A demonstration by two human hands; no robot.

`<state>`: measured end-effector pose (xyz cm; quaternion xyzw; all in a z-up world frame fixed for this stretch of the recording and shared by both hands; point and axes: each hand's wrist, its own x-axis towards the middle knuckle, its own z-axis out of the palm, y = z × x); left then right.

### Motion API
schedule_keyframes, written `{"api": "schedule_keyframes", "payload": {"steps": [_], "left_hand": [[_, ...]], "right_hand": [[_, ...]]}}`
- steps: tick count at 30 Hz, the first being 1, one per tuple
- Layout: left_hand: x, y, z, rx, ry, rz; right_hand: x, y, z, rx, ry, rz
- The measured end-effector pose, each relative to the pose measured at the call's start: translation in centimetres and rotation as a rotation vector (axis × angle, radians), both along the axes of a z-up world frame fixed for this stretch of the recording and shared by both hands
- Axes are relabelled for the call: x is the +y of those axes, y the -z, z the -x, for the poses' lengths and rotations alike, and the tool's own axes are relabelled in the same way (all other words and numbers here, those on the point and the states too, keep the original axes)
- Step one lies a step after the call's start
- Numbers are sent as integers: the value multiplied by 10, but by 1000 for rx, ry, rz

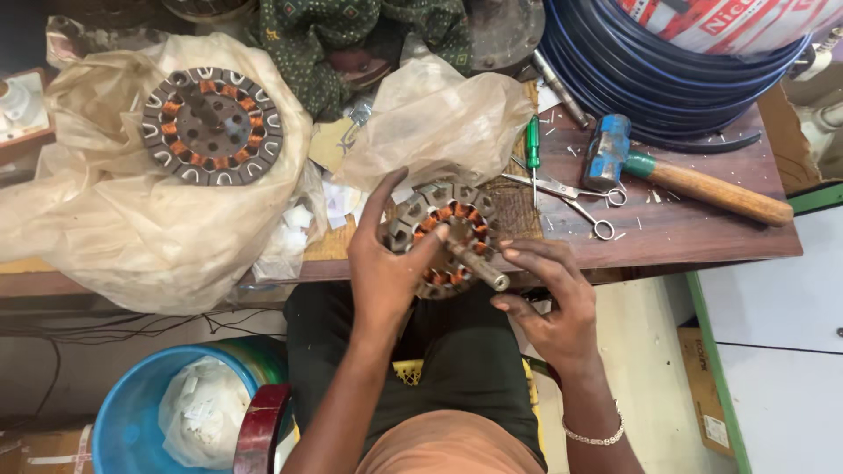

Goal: The person uses a screwdriver to adjust and secure components on a circular electrical part with copper windings. They handle small white insulating pieces and place them into slots on the component while working at a cluttered workbench.

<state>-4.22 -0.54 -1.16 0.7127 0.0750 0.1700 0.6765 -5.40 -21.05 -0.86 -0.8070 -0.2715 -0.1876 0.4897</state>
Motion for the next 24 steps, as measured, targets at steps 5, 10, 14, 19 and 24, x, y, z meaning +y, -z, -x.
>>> {"api": "schedule_keyframes", "payload": {"steps": [5,10,14,19,24], "left_hand": [[-29,-11,14,0,-34,229],[-55,-37,40,-131,211,236],[-43,-37,45,-141,602,685],[-8,-13,18,-38,304,-182],[20,7,-54,-375,198,-1104]], "right_hand": [[10,-6,6,-99,122,44],[7,36,-3,36,266,-603],[-36,81,-18,601,8,-1488],[-55,139,-6,830,-518,-1975],[-72,168,7,849,-248,-2011]]}}
